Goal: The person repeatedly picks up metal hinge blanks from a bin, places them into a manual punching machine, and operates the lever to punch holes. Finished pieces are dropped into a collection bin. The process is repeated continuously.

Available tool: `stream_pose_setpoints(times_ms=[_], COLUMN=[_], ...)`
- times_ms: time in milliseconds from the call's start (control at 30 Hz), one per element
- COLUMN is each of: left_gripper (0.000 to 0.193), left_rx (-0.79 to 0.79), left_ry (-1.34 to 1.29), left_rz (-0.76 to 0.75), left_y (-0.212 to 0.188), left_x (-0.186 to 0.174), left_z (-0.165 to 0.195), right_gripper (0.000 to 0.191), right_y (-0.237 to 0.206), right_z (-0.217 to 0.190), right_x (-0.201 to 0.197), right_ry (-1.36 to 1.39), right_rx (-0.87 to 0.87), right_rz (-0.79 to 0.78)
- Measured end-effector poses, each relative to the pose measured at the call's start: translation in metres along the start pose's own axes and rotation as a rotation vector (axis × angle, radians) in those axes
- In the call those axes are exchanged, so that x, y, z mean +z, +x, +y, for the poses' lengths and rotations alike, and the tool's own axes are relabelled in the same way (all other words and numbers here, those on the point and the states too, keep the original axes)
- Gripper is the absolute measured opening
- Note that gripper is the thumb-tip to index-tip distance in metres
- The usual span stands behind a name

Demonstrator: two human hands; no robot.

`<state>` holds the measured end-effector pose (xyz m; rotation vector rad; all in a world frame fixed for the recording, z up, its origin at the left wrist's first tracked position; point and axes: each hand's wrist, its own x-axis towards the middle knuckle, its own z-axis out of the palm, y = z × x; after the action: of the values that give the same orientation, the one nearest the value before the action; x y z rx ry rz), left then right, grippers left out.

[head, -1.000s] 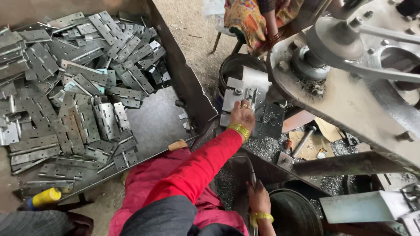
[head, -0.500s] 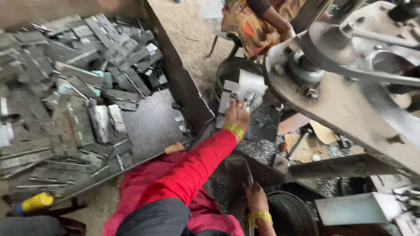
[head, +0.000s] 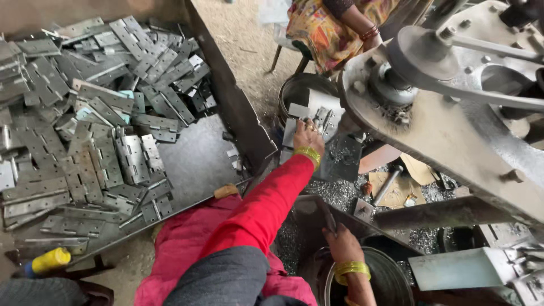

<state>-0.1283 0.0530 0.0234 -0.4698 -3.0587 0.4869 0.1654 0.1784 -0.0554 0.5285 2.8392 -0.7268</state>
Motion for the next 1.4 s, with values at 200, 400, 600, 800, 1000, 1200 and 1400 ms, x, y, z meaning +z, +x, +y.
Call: stream_pose_setpoints(times_ms=[200,400,600,800,1000,1200,1400], left_gripper=[0.057,0.043,0.043,0.047,0.029,0.034,0.034], left_rx=[-0.007,0.141,0.465,0.487,-0.012,0.134,0.199], left_ry=[-0.212,-0.254,-0.205,-0.646,-0.780,-0.494,-0.382], left_rz=[-0.026,-0.049,0.383,0.802,0.153,0.396,0.178], left_y=[-0.015,-0.064,-0.170,-0.156,-0.123,-0.149,-0.115], left_x=[-0.018,-0.045,0.004,-0.003,-0.020,0.006,-0.009], left_z=[-0.006,-0.019,-0.041,0.007,0.042,0.004,0.006], right_gripper=[0.050,0.061,0.047,0.050,0.077,0.072,0.073], right_y=[-0.020,-0.021,-0.052,-0.056,-0.047,-0.018,0.002], right_z=[0.000,-0.021,-0.078,-0.077,-0.065,-0.056,-0.016], right_x=[0.042,-0.011,-0.073,-0.072,-0.060,-0.067,-0.021], right_ry=[0.078,-0.106,0.193,0.179,0.013,-0.092,-0.131], right_rx=[0.167,0.094,-0.137,0.043,0.109,0.045,-0.010], right_rz=[0.136,0.195,0.591,0.440,0.182,0.001,0.160])
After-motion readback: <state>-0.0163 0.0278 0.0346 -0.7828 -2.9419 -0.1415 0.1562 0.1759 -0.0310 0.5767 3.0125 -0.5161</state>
